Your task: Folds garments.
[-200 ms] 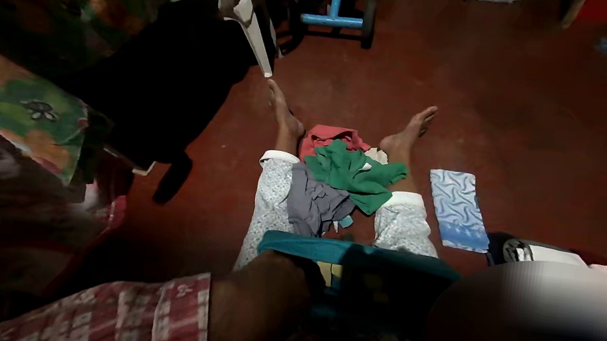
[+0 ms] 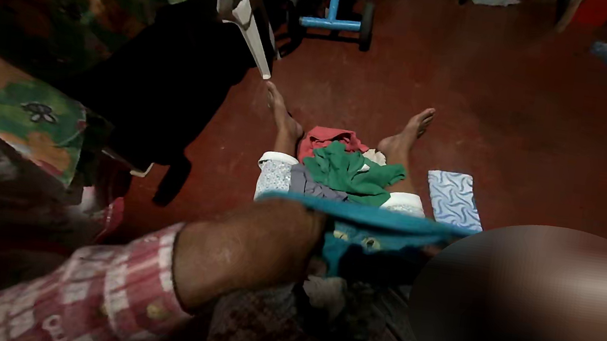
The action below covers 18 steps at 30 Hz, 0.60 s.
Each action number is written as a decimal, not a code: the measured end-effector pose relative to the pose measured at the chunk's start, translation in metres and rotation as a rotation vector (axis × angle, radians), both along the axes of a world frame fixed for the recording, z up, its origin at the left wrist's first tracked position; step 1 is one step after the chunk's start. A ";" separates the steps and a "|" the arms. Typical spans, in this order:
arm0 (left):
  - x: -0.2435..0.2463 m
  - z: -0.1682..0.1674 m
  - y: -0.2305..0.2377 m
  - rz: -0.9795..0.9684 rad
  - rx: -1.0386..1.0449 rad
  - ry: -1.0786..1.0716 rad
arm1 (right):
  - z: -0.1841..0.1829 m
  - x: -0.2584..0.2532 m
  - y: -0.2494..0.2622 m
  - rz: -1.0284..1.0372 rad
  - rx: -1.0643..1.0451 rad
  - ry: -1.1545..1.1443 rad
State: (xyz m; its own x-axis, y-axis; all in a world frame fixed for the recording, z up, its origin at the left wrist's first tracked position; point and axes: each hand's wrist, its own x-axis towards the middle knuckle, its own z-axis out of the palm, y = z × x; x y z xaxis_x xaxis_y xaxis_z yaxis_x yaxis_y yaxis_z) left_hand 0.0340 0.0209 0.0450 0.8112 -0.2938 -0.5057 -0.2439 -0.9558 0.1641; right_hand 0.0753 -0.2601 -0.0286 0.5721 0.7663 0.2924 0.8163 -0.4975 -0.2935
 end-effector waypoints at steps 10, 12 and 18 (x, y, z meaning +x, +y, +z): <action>0.015 0.013 0.004 0.030 0.257 -0.164 | 0.053 0.040 -0.010 0.077 -0.536 0.293; 0.025 0.012 0.002 0.042 0.213 0.053 | 0.053 0.047 -0.008 0.168 -0.488 0.343; 0.035 0.003 0.022 -0.069 -0.158 -0.138 | 0.039 0.057 -0.009 0.298 -0.076 0.194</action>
